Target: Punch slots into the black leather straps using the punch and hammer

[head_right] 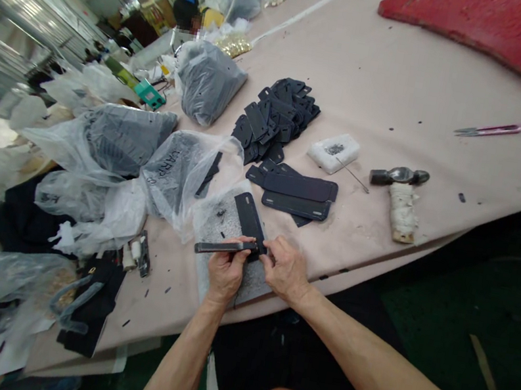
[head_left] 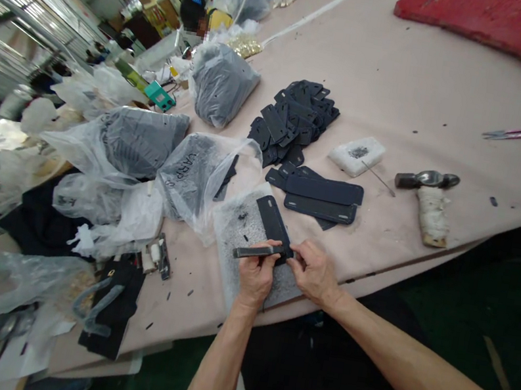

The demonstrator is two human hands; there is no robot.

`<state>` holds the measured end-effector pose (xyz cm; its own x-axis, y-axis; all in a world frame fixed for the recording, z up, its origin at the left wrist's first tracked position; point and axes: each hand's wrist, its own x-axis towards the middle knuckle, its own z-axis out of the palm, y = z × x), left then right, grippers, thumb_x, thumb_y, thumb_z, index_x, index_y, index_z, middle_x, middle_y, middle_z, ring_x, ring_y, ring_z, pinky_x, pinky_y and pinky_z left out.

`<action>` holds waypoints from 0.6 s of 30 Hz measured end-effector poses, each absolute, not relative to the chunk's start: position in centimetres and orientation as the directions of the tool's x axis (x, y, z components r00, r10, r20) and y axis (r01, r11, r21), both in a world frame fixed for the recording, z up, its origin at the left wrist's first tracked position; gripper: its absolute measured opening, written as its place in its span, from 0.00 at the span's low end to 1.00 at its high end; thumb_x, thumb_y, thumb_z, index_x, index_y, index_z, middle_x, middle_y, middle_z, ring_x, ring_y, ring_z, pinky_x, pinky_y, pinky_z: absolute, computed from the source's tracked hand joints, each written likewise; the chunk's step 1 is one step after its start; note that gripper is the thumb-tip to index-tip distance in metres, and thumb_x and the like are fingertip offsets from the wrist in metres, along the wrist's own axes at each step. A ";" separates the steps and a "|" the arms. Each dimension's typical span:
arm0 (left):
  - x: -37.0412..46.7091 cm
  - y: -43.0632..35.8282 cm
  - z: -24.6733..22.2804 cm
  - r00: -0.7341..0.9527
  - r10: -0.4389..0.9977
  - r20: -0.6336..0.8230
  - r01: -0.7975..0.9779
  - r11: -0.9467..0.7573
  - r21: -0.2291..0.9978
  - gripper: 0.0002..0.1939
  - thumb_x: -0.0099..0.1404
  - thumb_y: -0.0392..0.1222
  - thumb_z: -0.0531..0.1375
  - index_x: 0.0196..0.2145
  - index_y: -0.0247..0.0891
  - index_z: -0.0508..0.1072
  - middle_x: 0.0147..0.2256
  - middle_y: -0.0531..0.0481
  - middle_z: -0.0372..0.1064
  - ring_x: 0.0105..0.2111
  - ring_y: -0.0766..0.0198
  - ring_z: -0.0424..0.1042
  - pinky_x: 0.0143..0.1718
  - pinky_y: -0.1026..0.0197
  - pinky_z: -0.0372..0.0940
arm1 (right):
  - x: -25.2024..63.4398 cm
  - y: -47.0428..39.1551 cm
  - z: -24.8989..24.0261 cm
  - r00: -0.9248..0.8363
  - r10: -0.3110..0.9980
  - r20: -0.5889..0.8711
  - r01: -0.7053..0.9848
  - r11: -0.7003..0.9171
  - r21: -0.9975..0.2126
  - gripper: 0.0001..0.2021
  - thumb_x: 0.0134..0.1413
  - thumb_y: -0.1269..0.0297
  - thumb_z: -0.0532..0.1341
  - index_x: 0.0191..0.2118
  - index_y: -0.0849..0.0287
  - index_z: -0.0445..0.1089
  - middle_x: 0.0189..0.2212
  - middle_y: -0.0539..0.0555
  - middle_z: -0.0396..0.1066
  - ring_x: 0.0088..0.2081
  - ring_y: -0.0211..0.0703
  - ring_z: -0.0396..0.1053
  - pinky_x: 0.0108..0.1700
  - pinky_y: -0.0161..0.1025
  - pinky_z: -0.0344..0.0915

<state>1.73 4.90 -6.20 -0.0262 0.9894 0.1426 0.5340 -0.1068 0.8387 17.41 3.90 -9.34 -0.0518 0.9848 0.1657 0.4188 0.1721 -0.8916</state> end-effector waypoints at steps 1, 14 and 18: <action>1.8 4.9 -6.2 -0.025 0.988 0.151 0.537 -0.114 0.836 0.07 0.64 0.44 0.59 0.37 0.39 0.71 0.39 0.45 0.77 0.42 0.57 0.76 0.48 0.51 0.70 | 17.4 3.9 -9.3 -0.051 0.985 0.165 0.418 0.171 -0.892 0.10 0.55 0.69 0.59 0.44 0.60 0.70 0.32 0.54 0.67 0.31 0.42 0.65 0.34 0.38 0.61; 1.9 5.0 -6.3 0.015 0.980 0.197 0.562 -0.171 0.809 0.05 0.64 0.41 0.59 0.38 0.39 0.73 0.38 0.46 0.77 0.41 0.58 0.76 0.48 0.52 0.70 | 17.4 3.8 -9.4 -0.056 0.985 0.163 0.425 0.171 -0.889 0.11 0.55 0.70 0.58 0.44 0.59 0.70 0.32 0.54 0.67 0.32 0.42 0.66 0.35 0.38 0.62; 2.0 5.2 -6.1 0.055 0.969 0.241 0.607 -0.224 0.762 0.05 0.64 0.39 0.58 0.37 0.38 0.73 0.38 0.47 0.77 0.40 0.59 0.76 0.46 0.54 0.71 | 17.4 3.8 -9.4 -0.055 0.984 0.172 0.436 0.179 -0.882 0.11 0.55 0.70 0.58 0.44 0.60 0.70 0.32 0.54 0.66 0.32 0.43 0.65 0.36 0.39 0.62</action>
